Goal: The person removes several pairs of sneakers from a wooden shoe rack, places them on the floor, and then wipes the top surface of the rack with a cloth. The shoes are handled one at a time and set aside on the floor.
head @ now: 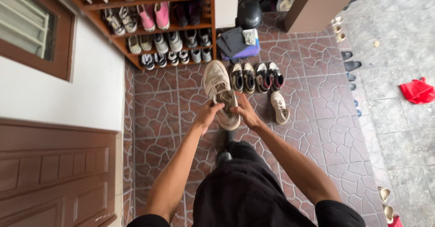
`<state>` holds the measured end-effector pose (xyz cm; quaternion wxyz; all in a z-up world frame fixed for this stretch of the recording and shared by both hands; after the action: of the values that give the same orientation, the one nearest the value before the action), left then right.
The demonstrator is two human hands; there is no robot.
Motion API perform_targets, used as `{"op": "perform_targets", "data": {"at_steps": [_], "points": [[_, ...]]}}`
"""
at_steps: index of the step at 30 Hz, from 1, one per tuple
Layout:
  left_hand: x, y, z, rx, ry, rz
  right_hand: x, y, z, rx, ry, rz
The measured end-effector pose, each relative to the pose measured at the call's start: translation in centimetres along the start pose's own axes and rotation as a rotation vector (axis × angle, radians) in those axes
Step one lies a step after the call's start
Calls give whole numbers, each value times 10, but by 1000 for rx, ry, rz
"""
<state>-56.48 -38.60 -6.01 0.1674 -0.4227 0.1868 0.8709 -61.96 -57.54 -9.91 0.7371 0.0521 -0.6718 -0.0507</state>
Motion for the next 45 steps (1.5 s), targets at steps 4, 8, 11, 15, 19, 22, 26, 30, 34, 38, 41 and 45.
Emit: {"op": "perform_targets", "data": {"at_steps": [4,8,11,15,19,22,26,30,34,38,41,45], "points": [[-4,26,5,5,-124,-20,5,-15,21,-29,23,0],[-1,50,0,4,-96,-76,5,-40,37,11,-58,27],[8,72,-13,22,-95,-98,-3,-65,43,-13,-84,13],[26,108,-35,63,-138,-71,-15,-110,51,20,-47,-26],[49,151,-68,91,-146,23,-26,-165,60,33,10,-22],[71,185,-91,79,-120,64,-35,-208,67,21,85,21],[108,219,-132,71,-119,98,-61,-257,71,32,115,23],[148,240,-176,83,-146,143,-103,-297,68,19,184,71],[185,245,-227,57,-231,24,-160,-324,62,-13,220,10],[234,238,-291,61,-188,-28,-239,-355,40,-41,196,-2],[282,234,-357,48,-157,-39,-309,-375,20,-54,130,-42],[355,223,-444,74,-111,-101,-403,-409,-5,-50,102,-27]]}}
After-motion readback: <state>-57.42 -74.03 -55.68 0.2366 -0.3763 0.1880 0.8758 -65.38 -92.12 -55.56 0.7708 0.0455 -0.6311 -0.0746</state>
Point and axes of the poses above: each hand's wrist, its own z-axis away from the middle knuckle, its own y-axis out of the palm, x = y × z, the point moved 2 cm from there along -z, towards the middle knuckle, and after that the axes turned 7 degrees about -y, right-handed, at the moved point
